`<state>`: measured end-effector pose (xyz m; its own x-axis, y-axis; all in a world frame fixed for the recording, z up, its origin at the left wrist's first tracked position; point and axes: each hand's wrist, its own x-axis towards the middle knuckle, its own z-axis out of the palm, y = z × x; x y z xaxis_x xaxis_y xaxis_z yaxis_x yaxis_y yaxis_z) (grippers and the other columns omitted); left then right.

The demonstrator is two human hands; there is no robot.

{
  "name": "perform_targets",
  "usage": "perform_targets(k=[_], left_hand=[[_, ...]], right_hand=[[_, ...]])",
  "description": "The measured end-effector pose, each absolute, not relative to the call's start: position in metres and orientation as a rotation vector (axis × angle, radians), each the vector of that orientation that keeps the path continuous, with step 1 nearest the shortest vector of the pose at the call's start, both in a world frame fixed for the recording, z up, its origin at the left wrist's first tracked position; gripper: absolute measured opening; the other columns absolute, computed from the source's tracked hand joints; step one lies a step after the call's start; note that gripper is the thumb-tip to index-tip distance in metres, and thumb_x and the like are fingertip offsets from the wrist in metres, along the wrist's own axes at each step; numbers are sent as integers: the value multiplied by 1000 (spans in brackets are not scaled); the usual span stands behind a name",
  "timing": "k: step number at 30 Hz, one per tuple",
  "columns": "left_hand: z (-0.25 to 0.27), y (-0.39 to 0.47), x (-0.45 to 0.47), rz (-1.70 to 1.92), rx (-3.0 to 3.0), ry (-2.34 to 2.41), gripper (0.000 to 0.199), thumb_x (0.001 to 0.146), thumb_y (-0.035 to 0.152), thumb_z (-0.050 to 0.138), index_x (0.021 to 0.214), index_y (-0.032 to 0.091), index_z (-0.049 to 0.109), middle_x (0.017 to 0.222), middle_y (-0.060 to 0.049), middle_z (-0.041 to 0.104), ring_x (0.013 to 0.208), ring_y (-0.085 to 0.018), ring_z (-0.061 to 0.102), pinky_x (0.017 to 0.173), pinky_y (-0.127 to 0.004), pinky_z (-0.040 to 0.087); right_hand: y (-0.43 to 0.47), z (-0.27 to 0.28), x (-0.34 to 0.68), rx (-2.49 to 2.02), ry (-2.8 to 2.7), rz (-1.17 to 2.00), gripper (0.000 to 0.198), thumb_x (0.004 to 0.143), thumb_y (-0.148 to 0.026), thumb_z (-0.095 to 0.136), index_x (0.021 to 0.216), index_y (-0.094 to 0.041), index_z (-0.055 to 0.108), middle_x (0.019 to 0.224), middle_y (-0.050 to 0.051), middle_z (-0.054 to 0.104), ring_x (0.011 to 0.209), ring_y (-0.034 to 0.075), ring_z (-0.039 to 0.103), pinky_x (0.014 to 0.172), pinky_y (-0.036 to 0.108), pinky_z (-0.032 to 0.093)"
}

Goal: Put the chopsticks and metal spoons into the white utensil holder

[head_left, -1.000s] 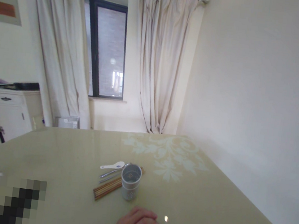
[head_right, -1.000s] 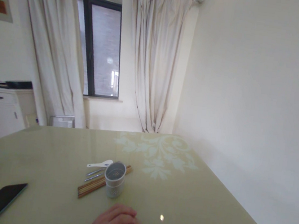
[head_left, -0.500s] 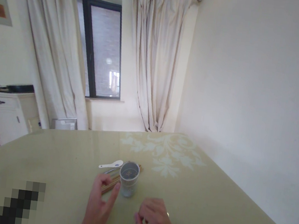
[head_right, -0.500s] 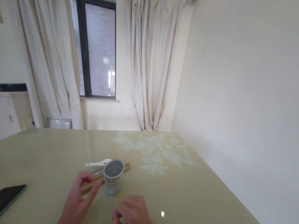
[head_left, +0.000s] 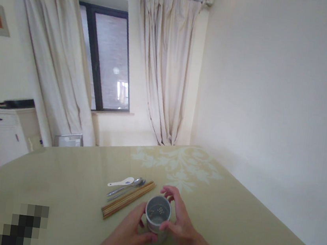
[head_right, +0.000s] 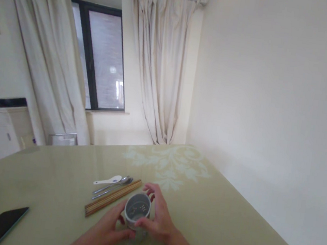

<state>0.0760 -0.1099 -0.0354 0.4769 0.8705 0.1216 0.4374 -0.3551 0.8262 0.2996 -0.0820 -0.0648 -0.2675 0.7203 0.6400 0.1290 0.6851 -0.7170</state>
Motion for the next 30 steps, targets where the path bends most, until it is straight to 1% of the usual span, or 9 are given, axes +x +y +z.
perform_targets(k=[3,5,8,11,16,24,27,29,30], left_hand=[[-8,-92,62,529,2079,1058,59,73,27,79,131,31,68,129,-3,73,112,-26,67,90,-32,55],[8,-73,53,435,2165,1154,40,75,23,74,115,28,74,117,-3,76,105,-25,68,85,-30,53],[16,-47,49,418,2291,1574,14,83,21,61,90,21,74,97,-5,76,94,-24,69,80,-30,47],[0,-28,53,279,2368,1796,10,82,21,63,86,21,72,97,-6,76,96,-26,69,78,-31,43],[-32,-15,54,237,2333,1754,11,83,24,67,92,21,72,102,-7,76,100,-27,70,79,-32,43],[-28,-23,51,249,2254,1692,11,80,20,66,89,20,72,96,-7,76,94,-26,71,72,-30,41],[-20,-28,54,248,2316,1676,11,80,17,61,81,20,72,89,-7,76,88,-26,71,68,-30,39],[-8,-29,54,311,2320,1662,9,79,18,62,76,20,70,83,-6,75,83,-25,70,67,-30,39],[0,-30,52,385,2300,1633,10,81,20,62,75,19,69,80,-6,75,81,-25,69,66,-30,39]], right_hand=[[-81,-68,303,-665,-1880,692,95,76,-76,76,146,-19,44,128,17,61,113,33,63,100,44,50],[-82,-70,302,-677,-1923,667,86,81,-65,76,146,-18,44,134,19,59,121,35,62,104,46,48],[-84,-70,303,-705,-1988,620,90,79,-62,77,148,-17,43,140,22,57,128,37,59,109,48,47],[-86,-67,307,-742,-2032,629,97,77,-66,78,152,-17,41,144,22,56,130,39,58,111,50,46],[-84,-69,313,-772,-2053,641,103,74,-69,79,154,-19,40,141,22,58,127,39,61,109,50,48],[-78,-58,318,-762,-2142,544,106,72,-78,79,153,-19,45,141,23,61,127,40,61,107,50,49],[-74,-33,318,-646,-2065,480,102,81,-90,54,152,-18,46,132,20,65,116,35,66,95,46,54],[-69,-5,313,-672,-1932,407,86,94,-84,38,148,-18,51,127,19,67,110,31,66,90,44,54],[-66,11,309,-723,-1891,360,73,99,-76,41,140,-18,57,121,17,69,105,28,67,88,42,54]])
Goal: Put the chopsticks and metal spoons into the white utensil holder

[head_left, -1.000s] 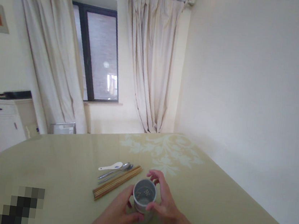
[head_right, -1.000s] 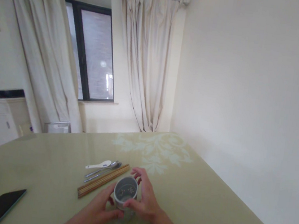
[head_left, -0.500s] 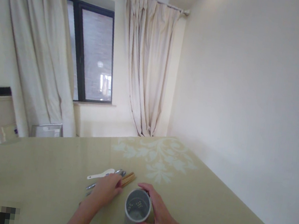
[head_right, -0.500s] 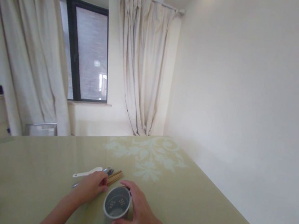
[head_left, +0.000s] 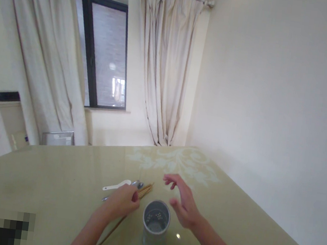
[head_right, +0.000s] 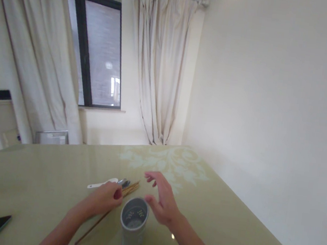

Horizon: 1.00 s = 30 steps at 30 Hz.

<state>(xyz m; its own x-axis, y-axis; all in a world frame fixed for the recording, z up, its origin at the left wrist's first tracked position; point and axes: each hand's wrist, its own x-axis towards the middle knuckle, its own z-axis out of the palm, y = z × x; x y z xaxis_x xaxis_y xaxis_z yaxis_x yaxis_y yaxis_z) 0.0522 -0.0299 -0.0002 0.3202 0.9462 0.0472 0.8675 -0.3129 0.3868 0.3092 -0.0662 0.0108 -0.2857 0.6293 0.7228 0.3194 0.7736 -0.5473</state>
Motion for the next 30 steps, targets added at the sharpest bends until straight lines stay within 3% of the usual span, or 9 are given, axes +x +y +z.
perform_targets(k=[2,4,8,13,17,22,30], left_hand=[[19,-32,48,592,2190,1501,17,88,29,60,77,18,68,76,-4,75,75,-23,69,65,-29,42],[41,-37,43,830,2032,1304,26,94,39,56,82,18,67,76,-3,75,72,-20,68,65,-28,46],[77,-61,46,1197,1959,1127,32,95,48,63,90,18,71,80,-2,75,72,-16,65,68,-25,49],[92,-77,58,1280,2067,1142,32,96,48,63,88,20,75,81,0,74,71,-15,62,70,-24,48],[64,-50,47,1110,2085,1342,41,101,49,50,84,20,73,81,-2,74,75,-18,64,72,-26,47],[11,-24,34,405,2242,1624,19,88,32,61,80,21,75,84,-3,75,83,-22,67,71,-28,42],[-6,-23,34,119,2274,1686,8,82,19,68,87,22,73,93,-3,75,91,-22,69,73,-27,40]], right_hand=[[-60,45,300,-895,-1831,322,45,101,-60,57,119,-20,68,100,10,73,87,22,67,80,36,53],[-55,74,289,-1003,-1830,401,33,100,-51,64,108,-20,73,87,5,74,78,19,65,73,33,52],[-54,103,268,-863,-1803,693,23,100,-41,66,103,-20,76,93,3,76,81,17,69,73,29,54],[-66,110,263,-674,-1674,855,24,101,-42,65,96,-19,73,82,1,73,74,15,70,66,26,54],[-69,124,290,-724,-1553,702,31,100,-49,65,90,-19,70,75,2,72,69,16,68,63,28,54],[-64,131,318,-868,-1672,626,28,99,-43,68,85,-20,72,69,1,71,65,16,68,62,28,52],[-55,113,293,-1050,-1951,682,20,97,-25,67,80,-18,73,72,0,75,62,13,69,63,23,49]])
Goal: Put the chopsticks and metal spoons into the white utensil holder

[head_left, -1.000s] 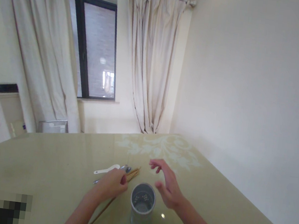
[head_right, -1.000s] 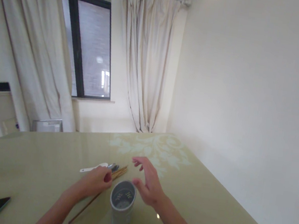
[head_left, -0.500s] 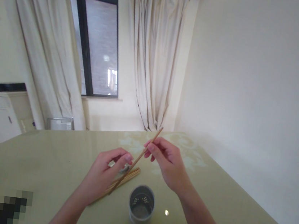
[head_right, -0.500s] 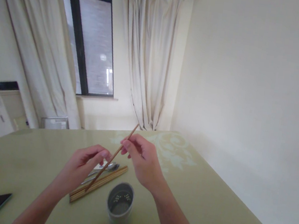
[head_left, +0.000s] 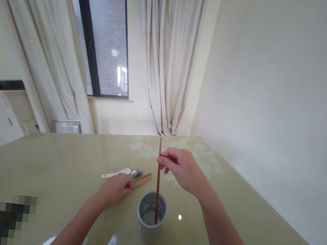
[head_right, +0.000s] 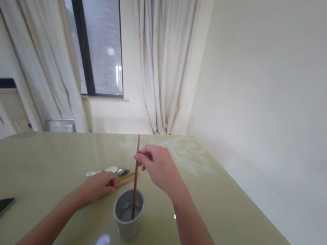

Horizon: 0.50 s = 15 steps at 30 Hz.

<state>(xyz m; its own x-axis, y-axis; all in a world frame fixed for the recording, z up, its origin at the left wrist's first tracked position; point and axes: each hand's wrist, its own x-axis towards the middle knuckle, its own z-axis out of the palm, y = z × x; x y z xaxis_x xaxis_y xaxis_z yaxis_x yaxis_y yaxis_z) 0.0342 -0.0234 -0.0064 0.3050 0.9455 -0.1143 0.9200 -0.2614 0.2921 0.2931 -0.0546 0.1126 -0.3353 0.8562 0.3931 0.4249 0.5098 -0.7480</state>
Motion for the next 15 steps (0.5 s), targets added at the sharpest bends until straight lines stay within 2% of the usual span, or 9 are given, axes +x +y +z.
perform_targets(k=[5,10,15], left_hand=[[-7,-22,32,118,2283,1707,8,83,20,69,89,22,73,96,-4,75,94,-23,69,75,-28,41],[-8,-23,32,120,2253,1675,8,80,20,70,87,21,74,92,-3,75,89,-22,70,71,-27,42],[-7,-26,35,117,2272,1631,10,81,19,64,84,20,73,88,-3,74,85,-22,70,68,-27,41]], right_hand=[[-47,102,286,-1139,-2090,736,23,96,-22,65,75,-17,74,69,1,75,63,14,71,64,23,48],[-42,91,285,-1145,-2106,892,21,94,-23,64,76,-17,72,75,2,78,64,15,74,61,22,50],[-38,83,281,-1151,-2110,1007,27,97,-25,57,75,-16,70,77,5,79,63,16,75,59,22,52]])
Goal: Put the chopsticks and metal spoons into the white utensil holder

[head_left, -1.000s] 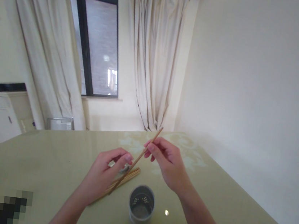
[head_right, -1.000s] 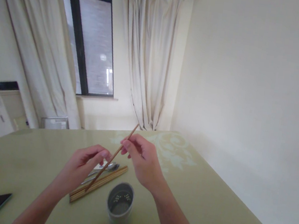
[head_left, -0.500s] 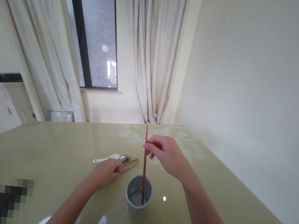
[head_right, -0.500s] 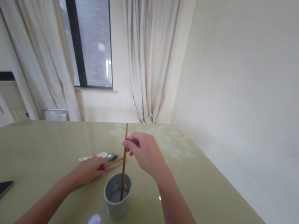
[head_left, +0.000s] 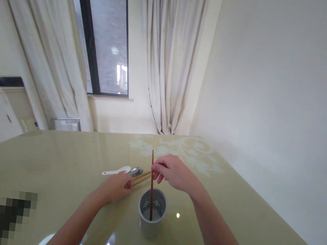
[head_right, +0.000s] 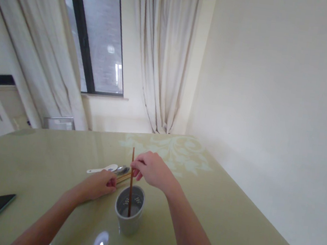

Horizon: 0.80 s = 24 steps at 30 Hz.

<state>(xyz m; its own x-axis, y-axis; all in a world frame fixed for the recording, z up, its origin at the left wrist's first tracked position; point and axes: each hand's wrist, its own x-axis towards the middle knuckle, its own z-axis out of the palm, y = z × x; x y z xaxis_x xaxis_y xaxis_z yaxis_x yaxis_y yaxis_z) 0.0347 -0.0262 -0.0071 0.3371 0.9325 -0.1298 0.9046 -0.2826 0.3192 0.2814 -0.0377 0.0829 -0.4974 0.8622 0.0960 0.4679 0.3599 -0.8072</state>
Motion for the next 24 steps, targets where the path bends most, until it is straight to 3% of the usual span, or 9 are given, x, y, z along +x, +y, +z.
perform_targets(k=[9,13,18,24], left_hand=[[35,-29,20,715,2116,1550,26,93,43,57,86,20,66,81,-4,75,74,-21,67,67,-29,44],[59,-42,29,1107,1966,1309,28,96,48,61,96,21,65,85,-2,74,73,-17,66,65,-26,47],[75,-71,61,1269,2039,1178,21,94,43,69,95,22,70,80,1,70,69,-13,61,61,-22,46],[79,-80,75,1356,2083,1163,14,93,37,71,91,23,71,80,3,69,63,-11,56,57,-20,45]], right_hand=[[-38,82,282,-1199,-2212,967,28,97,-26,59,73,-16,72,75,5,80,64,16,74,60,23,52],[-48,97,287,-1323,-2190,734,32,98,-30,62,71,-17,74,66,3,76,58,15,70,57,25,47],[-67,116,285,-999,-1952,694,17,100,-27,62,93,-20,75,77,-1,75,61,12,67,62,23,49],[-72,121,283,-780,-1872,897,14,99,-24,62,90,-19,72,83,1,73,69,13,67,64,23,51]])
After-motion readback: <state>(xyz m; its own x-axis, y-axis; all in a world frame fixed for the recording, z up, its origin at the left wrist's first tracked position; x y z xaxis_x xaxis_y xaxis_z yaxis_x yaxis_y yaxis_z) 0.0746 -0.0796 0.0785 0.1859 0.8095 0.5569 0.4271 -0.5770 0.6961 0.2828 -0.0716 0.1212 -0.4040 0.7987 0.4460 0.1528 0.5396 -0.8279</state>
